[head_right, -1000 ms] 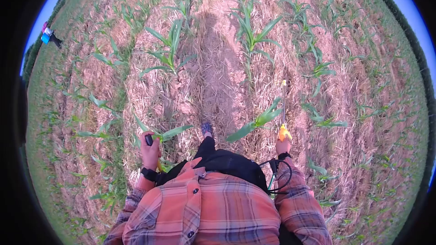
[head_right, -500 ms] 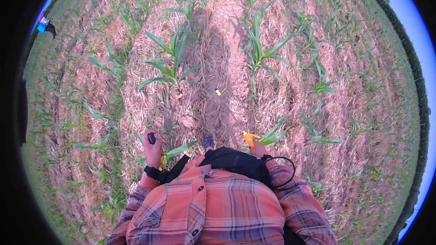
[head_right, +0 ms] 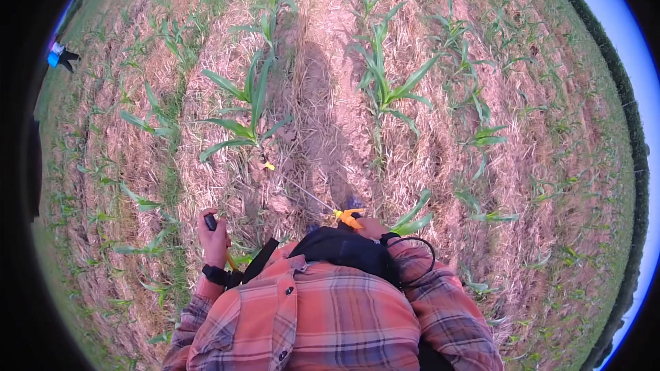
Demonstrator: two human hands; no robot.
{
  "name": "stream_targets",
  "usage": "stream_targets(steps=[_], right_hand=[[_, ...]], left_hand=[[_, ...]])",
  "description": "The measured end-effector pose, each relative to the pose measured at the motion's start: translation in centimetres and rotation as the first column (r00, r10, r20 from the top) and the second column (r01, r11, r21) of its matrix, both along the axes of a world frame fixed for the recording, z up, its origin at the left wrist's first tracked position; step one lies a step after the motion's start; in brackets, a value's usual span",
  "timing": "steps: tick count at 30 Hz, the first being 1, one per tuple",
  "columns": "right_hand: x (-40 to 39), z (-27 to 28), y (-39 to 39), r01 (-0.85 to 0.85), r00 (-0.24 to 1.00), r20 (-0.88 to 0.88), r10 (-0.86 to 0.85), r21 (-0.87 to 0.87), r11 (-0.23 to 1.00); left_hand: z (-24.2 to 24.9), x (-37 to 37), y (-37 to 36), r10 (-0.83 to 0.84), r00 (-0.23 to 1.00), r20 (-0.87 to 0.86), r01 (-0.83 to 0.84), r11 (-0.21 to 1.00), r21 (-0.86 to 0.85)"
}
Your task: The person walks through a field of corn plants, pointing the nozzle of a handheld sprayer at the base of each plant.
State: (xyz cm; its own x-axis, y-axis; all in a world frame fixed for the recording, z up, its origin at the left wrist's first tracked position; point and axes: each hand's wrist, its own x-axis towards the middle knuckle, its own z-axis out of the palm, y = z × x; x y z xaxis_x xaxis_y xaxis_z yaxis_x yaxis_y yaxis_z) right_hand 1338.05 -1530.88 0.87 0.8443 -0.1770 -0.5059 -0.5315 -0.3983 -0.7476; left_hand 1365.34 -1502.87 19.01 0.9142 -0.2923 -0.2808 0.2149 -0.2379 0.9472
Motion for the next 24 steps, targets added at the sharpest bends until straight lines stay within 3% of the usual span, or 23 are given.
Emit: stream_targets(steps=[2,4,6,8,10,14,15,16,18,21,22,24], right_hand=[[-0.1,-1.3,-1.6,0.062,0.997,-0.049,-0.068,-0.109,0.992],[-0.4,-2.0,-2.9,0.116,0.988,-0.082,-0.127,-0.135,0.984],[0.0,-1.7,-4.9,0.319,0.932,-0.051,-0.358,-0.347,0.882],[-0.3,-2.5,-7.3,0.392,0.891,-0.087,-0.446,-0.350,0.851],[0.3,-2.3,-10.4,0.453,0.808,-0.156,-0.569,-0.454,0.767],[1.0,-2.2,-15.6,0.512,0.780,-0.088,-0.619,-0.479,0.713],[1.3,-3.1,-16.8,0.533,0.762,-0.080,-0.642,-0.485,0.693],[1.3,-4.3,-17.6,0.552,0.743,-0.079,-0.664,-0.488,0.676],[2.8,-4.8,-19.2,0.474,0.801,-0.116,-0.587,-0.476,0.741],[6.2,-1.7,-19.6,0.397,0.865,-0.115,-0.489,-0.440,0.806],[7.1,-1.9,-19.3,0.435,0.851,-0.110,-0.513,-0.400,0.807],[8.9,-2.6,-19.5,0.246,0.954,-0.073,-0.289,-0.355,0.902]], left_hand=[[-5.6,1.2,-1.6,0.001,0.996,0.092,-0.006,0.998,0.054],[-4.5,1.3,-4.0,0.029,0.998,0.059,-0.035,0.994,0.107],[-4.4,2.4,-6.3,0.059,0.997,0.040,-0.065,0.986,0.151],[-6.4,3.4,-6.9,-0.012,0.978,0.207,-0.045,0.963,0.266],[-6.5,4.1,-8.8,-0.011,0.976,0.216,-0.051,0.960,0.276],[-4.9,4.7,-11.1,0.048,0.984,0.171,-0.081,0.978,0.190],[-3.8,4.8,-11.3,0.079,0.982,0.172,-0.101,0.987,0.123],[0.4,4.0,-12.6,0.120,0.987,0.107,-0.135,0.980,0.143],[4.1,3.2,-12.4,0.158,0.980,0.119,-0.163,0.986,0.037],[8.9,1.4,-11.8,0.197,0.967,0.161,-0.200,0.980,0.006],[9.5,1.1,-11.6,0.221,0.960,0.174,-0.220,0.975,-0.023],[10.8,0.2,-12.4,0.259,0.947,0.189,-0.260,0.965,-0.016]])
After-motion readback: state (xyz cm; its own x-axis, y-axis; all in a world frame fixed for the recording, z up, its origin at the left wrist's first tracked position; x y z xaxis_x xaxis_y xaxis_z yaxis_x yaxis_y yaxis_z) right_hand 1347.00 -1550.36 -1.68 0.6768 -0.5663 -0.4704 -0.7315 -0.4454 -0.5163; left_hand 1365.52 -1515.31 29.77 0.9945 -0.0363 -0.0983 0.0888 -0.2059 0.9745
